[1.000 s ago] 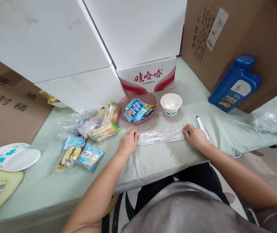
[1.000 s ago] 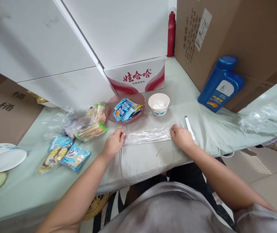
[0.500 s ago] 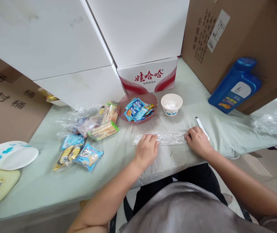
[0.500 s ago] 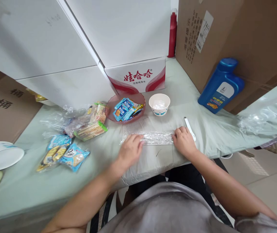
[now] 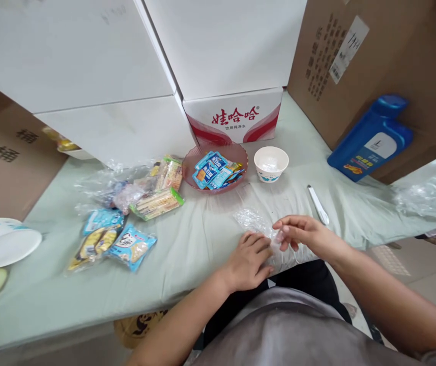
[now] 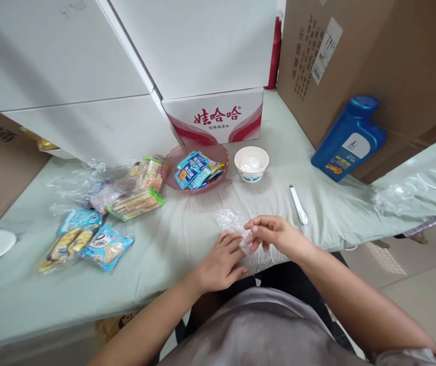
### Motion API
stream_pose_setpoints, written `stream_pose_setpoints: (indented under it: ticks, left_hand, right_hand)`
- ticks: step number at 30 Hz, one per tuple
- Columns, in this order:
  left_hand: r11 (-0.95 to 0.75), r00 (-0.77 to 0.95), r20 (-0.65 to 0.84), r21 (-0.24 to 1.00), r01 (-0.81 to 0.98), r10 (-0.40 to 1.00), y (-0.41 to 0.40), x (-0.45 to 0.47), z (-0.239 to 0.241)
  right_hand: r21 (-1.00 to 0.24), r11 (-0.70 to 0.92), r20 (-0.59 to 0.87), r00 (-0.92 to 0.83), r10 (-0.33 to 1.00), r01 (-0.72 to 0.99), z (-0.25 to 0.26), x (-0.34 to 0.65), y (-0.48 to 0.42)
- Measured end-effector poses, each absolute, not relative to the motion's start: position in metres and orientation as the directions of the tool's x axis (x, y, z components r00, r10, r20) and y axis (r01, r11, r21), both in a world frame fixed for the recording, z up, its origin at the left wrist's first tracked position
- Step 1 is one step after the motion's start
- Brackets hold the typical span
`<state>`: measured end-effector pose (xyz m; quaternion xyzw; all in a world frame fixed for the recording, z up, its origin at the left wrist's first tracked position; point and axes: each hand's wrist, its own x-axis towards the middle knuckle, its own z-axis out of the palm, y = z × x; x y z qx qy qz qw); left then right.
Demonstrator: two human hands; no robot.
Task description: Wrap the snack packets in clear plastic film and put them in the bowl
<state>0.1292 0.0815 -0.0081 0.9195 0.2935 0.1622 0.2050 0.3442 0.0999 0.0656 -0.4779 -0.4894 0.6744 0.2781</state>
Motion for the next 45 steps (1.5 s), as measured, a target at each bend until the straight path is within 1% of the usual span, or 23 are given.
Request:
stream_pose_setpoints:
  ticks: [2,4,8,11,13,16,19,22,27,29,31,33,34,35,36,37,38,39,40,42,43,45]
  left_hand:
    - [-0.727,0.764,0.194,0.513,0.456,0.616,0.083,0.129,-0.008]
    - [-0.716,0.744,0.219,0.533,0.451,0.631,0.084,0.129,-0.009]
    - [-0.709,0.724,0.251,0.553,0.438,0.643,0.085,0.129,-0.011]
    - [-0.699,0.711,0.258,0.566,0.437,0.654,0.085,0.130,-0.013]
    - [-0.689,0.698,0.264,0.576,0.439,0.665,0.085,0.130,-0.014]
    - [-0.683,0.680,0.281,0.584,0.439,0.677,0.087,0.131,-0.016]
    - [-0.698,0.664,0.324,0.575,0.427,0.674,0.086,0.132,-0.018]
    - [-0.708,0.632,0.380,0.575,0.411,0.676,0.083,0.131,-0.014]
    - [-0.619,0.409,0.465,0.567,0.544,0.785,0.085,0.120,0.006]
    - [-0.612,0.406,0.460,0.546,0.573,0.790,0.098,0.115,0.013]
    - [-0.631,0.476,0.413,0.499,0.594,0.776,0.115,0.112,0.013]
    - [-0.665,0.558,0.361,0.423,0.616,0.747,0.133,0.110,0.006]
    - [-0.683,0.591,0.341,0.388,0.620,0.731,0.139,0.109,0.002]
    - [-0.695,0.614,0.327,0.365,0.619,0.718,0.145,0.108,-0.003]
    - [-0.704,0.627,0.320,0.357,0.614,0.710,0.148,0.108,-0.007]
    - [-0.708,0.633,0.320,0.359,0.608,0.705,0.150,0.107,-0.010]
    - [-0.709,0.632,0.322,0.371,0.600,0.704,0.150,0.106,-0.012]
    - [-0.705,0.628,0.325,0.388,0.594,0.707,0.150,0.105,-0.013]
    - [-0.702,0.624,0.326,0.405,0.586,0.710,0.149,0.105,-0.014]
    - [-0.696,0.622,0.322,0.428,0.577,0.714,0.146,0.104,-0.014]
    - [-0.691,0.620,0.316,0.430,0.581,0.718,0.146,0.104,-0.013]
    - [-0.681,0.619,0.294,0.408,0.608,0.728,0.144,0.105,-0.013]
  right_hand:
    - [-0.902,-0.427,-0.414,-0.396,0.820,0.059,0.062,0.331,0.120]
    - [-0.878,-0.472,-0.460,-0.417,0.784,0.081,0.056,0.319,0.138]
    - [-0.846,-0.516,-0.522,-0.413,0.746,0.137,0.038,0.301,0.159]
    - [-0.830,-0.546,-0.540,-0.412,0.734,0.116,0.026,0.297,0.162]
    - [-0.836,-0.541,-0.525,-0.412,0.744,0.090,0.020,0.297,0.160]
    - [-0.874,-0.483,-0.460,-0.428,0.778,0.061,0.015,0.300,0.155]
    - [-0.910,-0.409,-0.394,-0.460,0.796,0.072,0.012,0.302,0.150]
    - [-0.915,-0.392,-0.386,-0.481,0.787,0.092,0.011,0.301,0.149]
    - [-0.919,-0.390,-0.366,-0.496,0.787,0.059,0.003,0.298,0.150]
    - [-0.927,-0.371,-0.348,-0.494,0.796,0.055,-0.001,0.296,0.151]
    - [-0.936,-0.348,-0.334,-0.476,0.814,0.062,-0.005,0.294,0.148]
    - [-0.953,-0.289,-0.298,-0.428,0.853,0.086,-0.005,0.295,0.140]
    - [-0.969,-0.222,-0.248,-0.387,0.888,0.111,-0.005,0.296,0.134]
    - [-0.981,-0.118,-0.165,-0.341,0.926,0.154,-0.003,0.299,0.127]
    - [-0.976,0.019,-0.049,-0.302,0.952,0.218,-0.001,0.303,0.119]
    - [-0.938,0.176,0.087,-0.288,0.954,0.299,0.001,0.307,0.111]
    - [-0.862,0.326,0.213,-0.307,0.928,0.387,0.003,0.313,0.104]
    - [-0.760,0.450,0.303,-0.356,0.884,0.469,0.004,0.318,0.097]
    - [-0.649,0.540,0.349,-0.421,0.837,0.536,0.005,0.323,0.092]
    - [-0.462,0.632,0.348,-0.528,0.775,0.623,0.002,0.330,0.084]
    - [-0.396,0.648,0.332,-0.556,0.762,0.650,-0.001,0.332,0.082]
    - [-0.303,0.669,0.328,-0.585,0.742,0.679,-0.008,0.333,0.079]
